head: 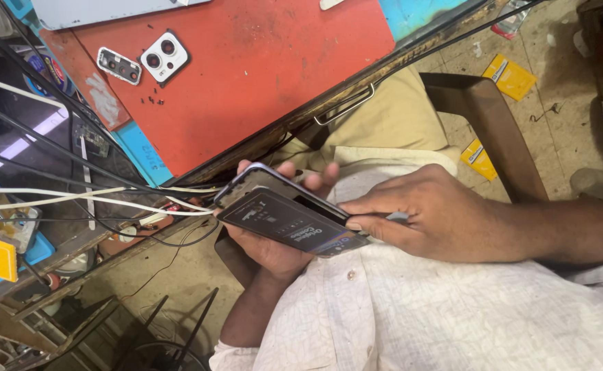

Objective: The person repairs a disassembled smartphone at a workbench. They use a metal pry tool to work on the phone's internal board and battery, connect a charging cable to test the device, press the frame and screen assembly together by hand, and pick up small components from the mat.

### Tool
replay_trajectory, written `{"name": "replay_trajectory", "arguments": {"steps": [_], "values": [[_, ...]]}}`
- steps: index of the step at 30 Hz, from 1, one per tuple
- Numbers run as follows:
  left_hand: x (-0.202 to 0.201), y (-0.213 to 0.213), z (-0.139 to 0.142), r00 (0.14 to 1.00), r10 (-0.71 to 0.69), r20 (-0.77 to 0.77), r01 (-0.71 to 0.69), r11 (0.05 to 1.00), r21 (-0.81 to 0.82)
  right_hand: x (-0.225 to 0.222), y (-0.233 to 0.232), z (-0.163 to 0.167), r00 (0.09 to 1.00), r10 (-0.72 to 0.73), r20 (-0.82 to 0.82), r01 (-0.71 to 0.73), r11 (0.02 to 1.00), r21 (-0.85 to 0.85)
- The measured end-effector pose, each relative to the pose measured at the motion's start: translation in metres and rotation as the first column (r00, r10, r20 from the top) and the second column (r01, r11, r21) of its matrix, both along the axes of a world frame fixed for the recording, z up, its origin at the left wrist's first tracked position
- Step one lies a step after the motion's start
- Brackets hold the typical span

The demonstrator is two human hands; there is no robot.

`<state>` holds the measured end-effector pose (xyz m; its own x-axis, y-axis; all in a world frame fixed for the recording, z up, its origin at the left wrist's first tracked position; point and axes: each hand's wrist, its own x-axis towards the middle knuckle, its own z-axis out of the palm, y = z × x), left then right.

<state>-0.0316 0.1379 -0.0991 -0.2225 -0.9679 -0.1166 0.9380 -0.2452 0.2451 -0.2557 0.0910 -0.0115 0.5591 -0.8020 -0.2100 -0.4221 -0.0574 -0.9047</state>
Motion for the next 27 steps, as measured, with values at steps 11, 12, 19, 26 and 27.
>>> {"name": "replay_trajectory", "arguments": {"steps": [11, 12, 19, 26, 27], "values": [[-0.007, -0.004, -0.006, 0.996, 0.069, 0.062, -0.068, 0.997, -0.032, 0.007, 0.003, 0.004, 0.994, -0.106, 0.012, 0.107, 0.982, -0.154], [-0.007, -0.004, -0.005, 0.997, 0.059, 0.058, -0.058, 0.998, -0.027, 0.009, 0.001, 0.005, 0.992, -0.117, 0.038, 0.122, 0.972, -0.202], [-0.015, -0.005, -0.002, 0.992, 0.072, 0.108, -0.063, 0.994, -0.09, 0.03, -0.014, 0.0, 0.981, -0.18, 0.071, 0.192, 0.942, -0.276], [-0.012, -0.008, 0.003, 0.996, 0.016, 0.086, -0.007, 0.994, -0.106, 0.016, -0.005, -0.008, 0.989, -0.13, 0.07, 0.141, 0.969, -0.201], [-0.008, -0.009, 0.004, 1.0, 0.001, 0.002, -0.001, 0.995, -0.097, 0.012, -0.004, -0.008, 0.995, -0.076, 0.061, 0.083, 0.988, -0.127]]}}
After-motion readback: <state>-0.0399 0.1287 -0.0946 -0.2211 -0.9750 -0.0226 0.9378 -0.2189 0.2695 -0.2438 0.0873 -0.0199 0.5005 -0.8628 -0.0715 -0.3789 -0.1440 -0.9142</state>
